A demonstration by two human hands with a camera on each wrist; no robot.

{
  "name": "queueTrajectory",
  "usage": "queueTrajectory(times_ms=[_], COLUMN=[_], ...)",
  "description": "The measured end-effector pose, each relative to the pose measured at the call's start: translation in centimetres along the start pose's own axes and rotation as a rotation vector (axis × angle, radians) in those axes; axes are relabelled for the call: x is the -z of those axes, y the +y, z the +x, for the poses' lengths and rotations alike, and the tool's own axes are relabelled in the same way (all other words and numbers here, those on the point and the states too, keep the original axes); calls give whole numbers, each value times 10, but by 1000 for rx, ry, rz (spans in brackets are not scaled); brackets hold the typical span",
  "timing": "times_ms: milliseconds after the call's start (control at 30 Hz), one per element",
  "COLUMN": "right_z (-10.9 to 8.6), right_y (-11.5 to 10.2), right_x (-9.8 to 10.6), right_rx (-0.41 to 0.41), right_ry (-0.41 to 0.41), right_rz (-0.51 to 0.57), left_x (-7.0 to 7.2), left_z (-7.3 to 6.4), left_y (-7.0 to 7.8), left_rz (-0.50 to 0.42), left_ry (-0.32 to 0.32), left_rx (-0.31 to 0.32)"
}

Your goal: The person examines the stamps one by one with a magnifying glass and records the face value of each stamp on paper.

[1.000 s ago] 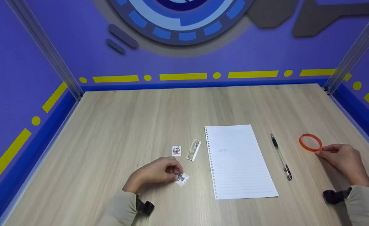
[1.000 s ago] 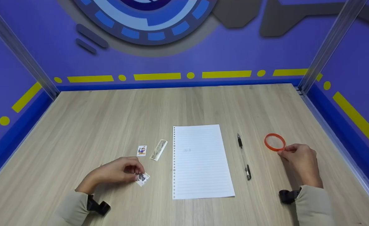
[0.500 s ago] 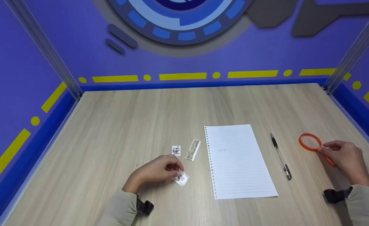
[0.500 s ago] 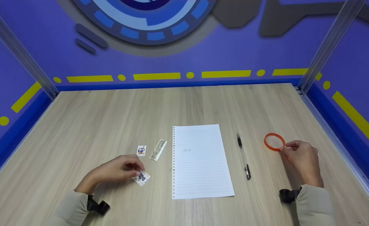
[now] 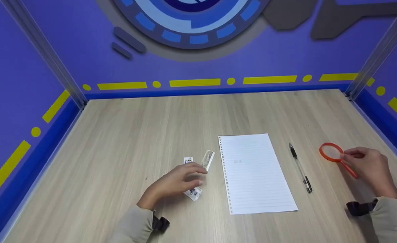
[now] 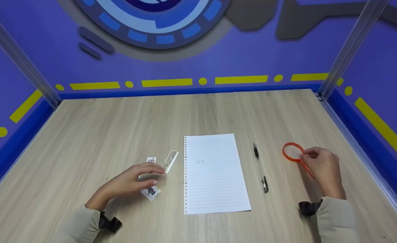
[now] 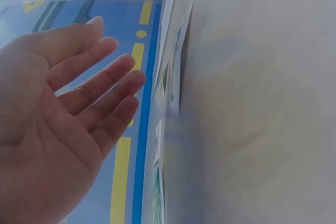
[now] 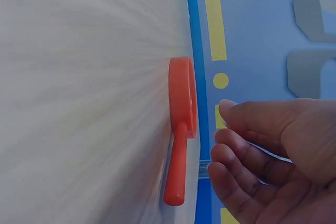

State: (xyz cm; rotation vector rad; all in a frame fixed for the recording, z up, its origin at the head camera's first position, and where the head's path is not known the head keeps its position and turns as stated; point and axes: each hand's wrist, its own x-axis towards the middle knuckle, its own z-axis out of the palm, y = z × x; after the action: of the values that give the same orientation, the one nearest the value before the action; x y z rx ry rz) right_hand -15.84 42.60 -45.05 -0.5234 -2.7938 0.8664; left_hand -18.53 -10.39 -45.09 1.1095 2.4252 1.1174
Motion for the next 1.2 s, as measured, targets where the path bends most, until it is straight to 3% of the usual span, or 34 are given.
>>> queueTrajectory(times_ms=[300,500,833,1200], right_z=[-1,2,5,8], right_y=[-9,-16,-25,-34], right_x=[4,1,-9,-24], right_rx=[150,183,263,395], right_ry=[23,-19,-66,-156], right_rz=[-2,3,-8,7], left_x=[-20,-33,-55,-63], left_z=[18,29,43,48], left_y=[18,24,24,19], left_rz=[38,66,87,100], left_ry=[-35,-71,-116,-131], left_rx=[-18,1,21,73])
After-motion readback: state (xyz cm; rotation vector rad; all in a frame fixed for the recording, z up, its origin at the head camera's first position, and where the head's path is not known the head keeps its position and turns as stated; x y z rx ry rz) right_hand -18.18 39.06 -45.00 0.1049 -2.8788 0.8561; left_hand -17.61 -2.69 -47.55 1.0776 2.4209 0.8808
